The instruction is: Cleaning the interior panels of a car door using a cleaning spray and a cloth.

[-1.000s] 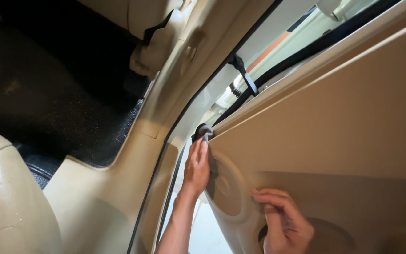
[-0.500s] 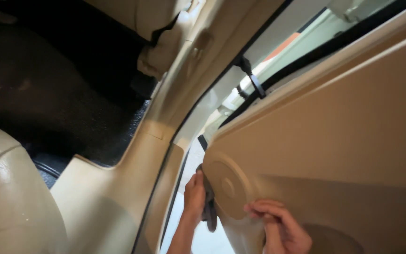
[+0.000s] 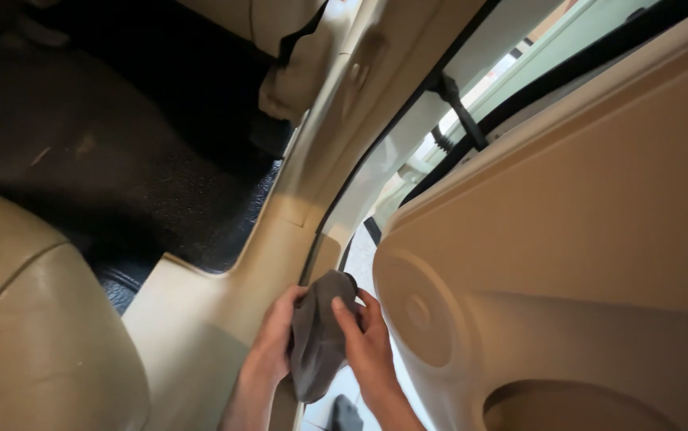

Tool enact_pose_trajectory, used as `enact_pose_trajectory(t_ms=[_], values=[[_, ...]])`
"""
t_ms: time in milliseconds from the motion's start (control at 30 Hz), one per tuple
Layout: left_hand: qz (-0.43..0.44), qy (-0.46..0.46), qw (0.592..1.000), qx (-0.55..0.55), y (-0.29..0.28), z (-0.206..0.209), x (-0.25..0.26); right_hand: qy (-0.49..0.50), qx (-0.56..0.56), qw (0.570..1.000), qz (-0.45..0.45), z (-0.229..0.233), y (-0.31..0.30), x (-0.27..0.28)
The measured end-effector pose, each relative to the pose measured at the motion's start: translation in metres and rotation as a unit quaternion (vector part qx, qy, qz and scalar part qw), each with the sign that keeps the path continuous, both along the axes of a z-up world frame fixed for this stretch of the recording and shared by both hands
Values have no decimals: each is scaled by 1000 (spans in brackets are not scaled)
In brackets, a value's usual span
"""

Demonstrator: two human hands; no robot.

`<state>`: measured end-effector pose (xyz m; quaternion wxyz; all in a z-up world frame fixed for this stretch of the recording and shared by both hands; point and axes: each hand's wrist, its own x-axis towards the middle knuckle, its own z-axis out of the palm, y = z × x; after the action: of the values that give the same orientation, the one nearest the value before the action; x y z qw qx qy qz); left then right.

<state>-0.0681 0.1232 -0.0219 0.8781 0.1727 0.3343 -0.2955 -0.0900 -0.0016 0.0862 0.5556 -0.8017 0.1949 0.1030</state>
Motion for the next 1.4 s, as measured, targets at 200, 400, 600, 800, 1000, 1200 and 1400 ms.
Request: enact_pose_trajectory(t_ms=[200, 400, 600, 800, 1000, 1200, 1400], values=[[-83, -177, 698, 689, 18, -3, 13, 95, 131, 987, -23, -25, 0, 16], [91, -199, 622, 751, 46, 24, 11, -352, -319, 878, 59, -64, 26, 64], [53, -187, 700, 687, 45, 22, 7, -294, -358, 878, 124, -101, 3, 91], [48, -250, 634, 730, 48, 32, 2, -71, -291, 948, 107, -100, 11, 26], [-51, -340, 486, 804, 59, 47, -8, -175, -304, 883, 312, -84, 10, -7], [-271, -368, 453, 766, 65, 70, -27, -105, -373, 890, 239, -74, 20, 57], [-346, -401, 355, 771, 57, 57, -45, -157, -369, 864, 305, -71, 15, -8]])
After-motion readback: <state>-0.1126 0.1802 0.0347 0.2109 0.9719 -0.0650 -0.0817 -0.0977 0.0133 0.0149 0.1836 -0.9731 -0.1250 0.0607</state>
